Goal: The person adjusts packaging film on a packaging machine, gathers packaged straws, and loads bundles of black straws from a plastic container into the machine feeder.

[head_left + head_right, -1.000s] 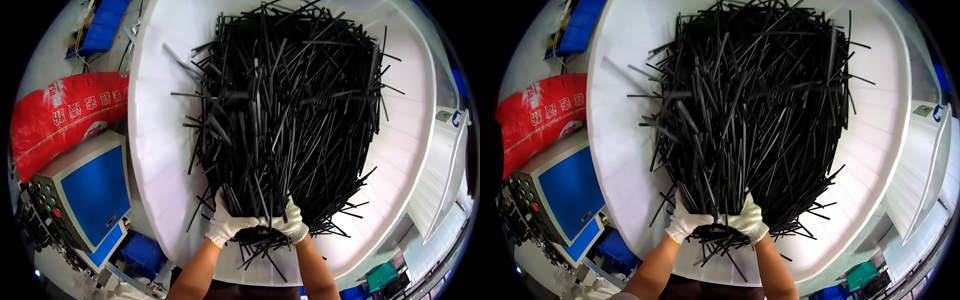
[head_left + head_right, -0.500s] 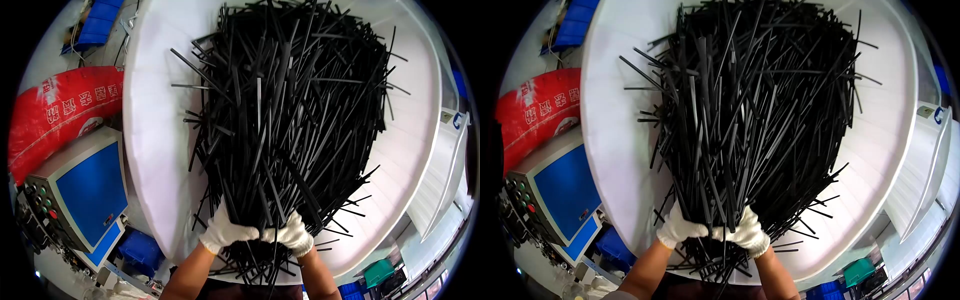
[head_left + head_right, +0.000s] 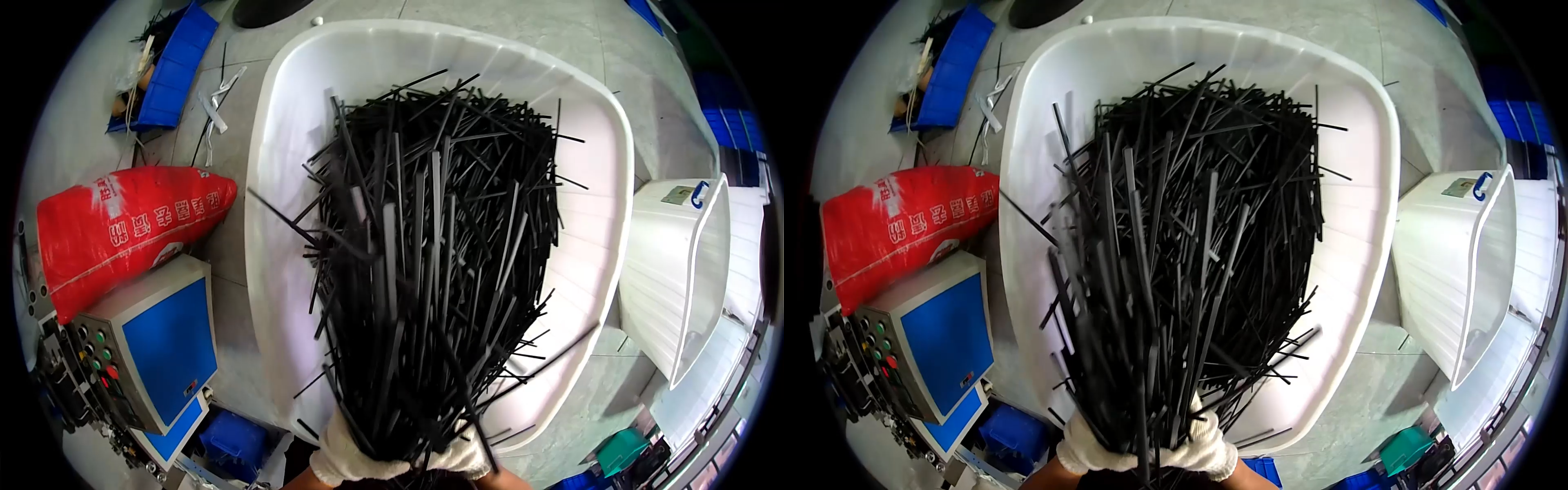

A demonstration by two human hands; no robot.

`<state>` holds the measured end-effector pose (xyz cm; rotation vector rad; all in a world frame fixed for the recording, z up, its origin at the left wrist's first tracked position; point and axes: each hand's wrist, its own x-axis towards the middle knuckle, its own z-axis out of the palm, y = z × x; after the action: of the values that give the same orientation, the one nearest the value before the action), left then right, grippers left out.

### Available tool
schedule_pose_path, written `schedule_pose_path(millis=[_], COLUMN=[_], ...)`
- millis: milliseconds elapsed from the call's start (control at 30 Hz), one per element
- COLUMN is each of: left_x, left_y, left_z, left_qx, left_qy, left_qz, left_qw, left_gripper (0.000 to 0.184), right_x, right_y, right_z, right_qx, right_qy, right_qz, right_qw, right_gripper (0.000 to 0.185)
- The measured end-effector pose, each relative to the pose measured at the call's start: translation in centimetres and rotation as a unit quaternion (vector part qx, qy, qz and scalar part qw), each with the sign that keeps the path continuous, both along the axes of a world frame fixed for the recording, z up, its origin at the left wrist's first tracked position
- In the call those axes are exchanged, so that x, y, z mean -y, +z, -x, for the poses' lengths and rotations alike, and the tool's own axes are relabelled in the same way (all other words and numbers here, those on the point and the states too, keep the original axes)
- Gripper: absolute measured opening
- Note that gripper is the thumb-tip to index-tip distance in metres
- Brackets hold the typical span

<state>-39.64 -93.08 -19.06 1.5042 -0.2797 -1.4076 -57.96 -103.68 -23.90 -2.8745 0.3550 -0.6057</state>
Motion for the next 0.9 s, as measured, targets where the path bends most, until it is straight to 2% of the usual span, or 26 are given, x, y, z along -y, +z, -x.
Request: schedule_pose_path(millis=[33, 67, 167, 233, 267, 300, 367, 400, 433, 467, 500, 600, 667, 700, 733, 833, 900], left_x=[0.6, 1.0, 0.6, 1.0, 3.0, 3.8, 5.5, 4.7, 4.2, 3.9, 3.7, 3.9, 4.6, 5.8, 6.6, 8.8, 11.0], left_y=[-0.6, -2.3, -10.0, -15.9, -19.8, -20.2, -20.9, -20.7, -20.6, -20.6, -20.4, -20.6, -18.5, -17.0, -15.7, -12.5, -10.6], left_z=[-0.1, -0.1, 0.8, 1.6, 1.6, 1.0, -0.1, -0.6, -1.3, -1.4, -0.8, -0.2, -0.5, -1.0, -1.8, -4.6, -7.0], left_qx=[0.002, 0.058, 0.215, 0.256, 0.118, 0.034, -0.127, 0.027, 0.044, 0.109, 0.149, 0.150, 0.038, 0.120, 0.118, 0.266, 0.339], left_qy=[-0.005, -0.070, -0.255, -0.322, -0.241, -0.182, -0.036, -0.155, -0.191, -0.209, -0.171, -0.151, -0.075, -0.069, -0.074, -0.109, -0.145], left_qz=[0.005, 0.029, 0.089, 0.104, 0.005, -0.015, -0.053, -0.035, -0.062, -0.103, -0.073, -0.030, -0.024, 0.039, 0.040, 0.155, 0.205], left_qw=[1.000, 0.995, 0.938, 0.906, 0.963, 0.983, 0.990, 0.987, 0.979, 0.967, 0.971, 0.977, 0.996, 0.990, 0.989, 0.945, 0.907], left_gripper=[0.105, 0.100, 0.084, 0.078, 0.072, 0.072, 0.073, 0.079, 0.090, 0.096, 0.094, 0.088, 0.088, 0.072, 0.072, 0.069, 0.067], right_x=[0.0, 1.7, 2.2, 3.1, 3.8, 4.5, 4.7, 5.1, 5.6, 6.1, 4.9, 3.8, 3.7, 4.2, 4.8, 6.5, 8.1], right_y=[-0.1, 1.6, -6.0, -11.9, -13.7, -15.6, -16.3, -15.7, -15.1, -14.5, -15.4, -14.8, -13.5, -12.7, -11.7, -8.9, -8.3], right_z=[-0.7, -2.0, 1.0, 0.5, -0.3, -1.0, -1.4, -1.2, -1.0, -0.7, -0.6, -2.2, -2.8, -3.3, -3.8, -6.3, -8.2], right_qx=[0.001, -0.053, -0.141, -0.112, -0.094, -0.071, -0.022, -0.028, -0.037, -0.047, -0.105, -0.041, 0.023, 0.000, 0.012, 0.057, 0.109], right_qy=[-0.046, -0.059, 0.017, -0.022, -0.093, -0.162, -0.214, -0.192, -0.173, -0.156, -0.087, -0.197, -0.234, -0.196, -0.207, -0.254, -0.245], right_qz=[0.054, 0.068, -0.016, -0.083, -0.273, -0.449, -0.670, -0.713, -0.753, -0.790, -0.466, -0.648, -0.669, -0.528, -0.536, -0.610, -0.602], right_qw=[0.997, 0.994, 0.990, 0.990, 0.953, 0.876, 0.711, 0.674, 0.633, 0.592, 0.874, 0.734, 0.705, 0.826, 0.818, 0.748, 0.753], right_gripper=[0.059, 0.046, 0.045, 0.050, 0.069, 0.091, 0.114, 0.114, 0.114, 0.114, 0.116, 0.120, 0.125, 0.127, 0.124, 0.117, 0.110])
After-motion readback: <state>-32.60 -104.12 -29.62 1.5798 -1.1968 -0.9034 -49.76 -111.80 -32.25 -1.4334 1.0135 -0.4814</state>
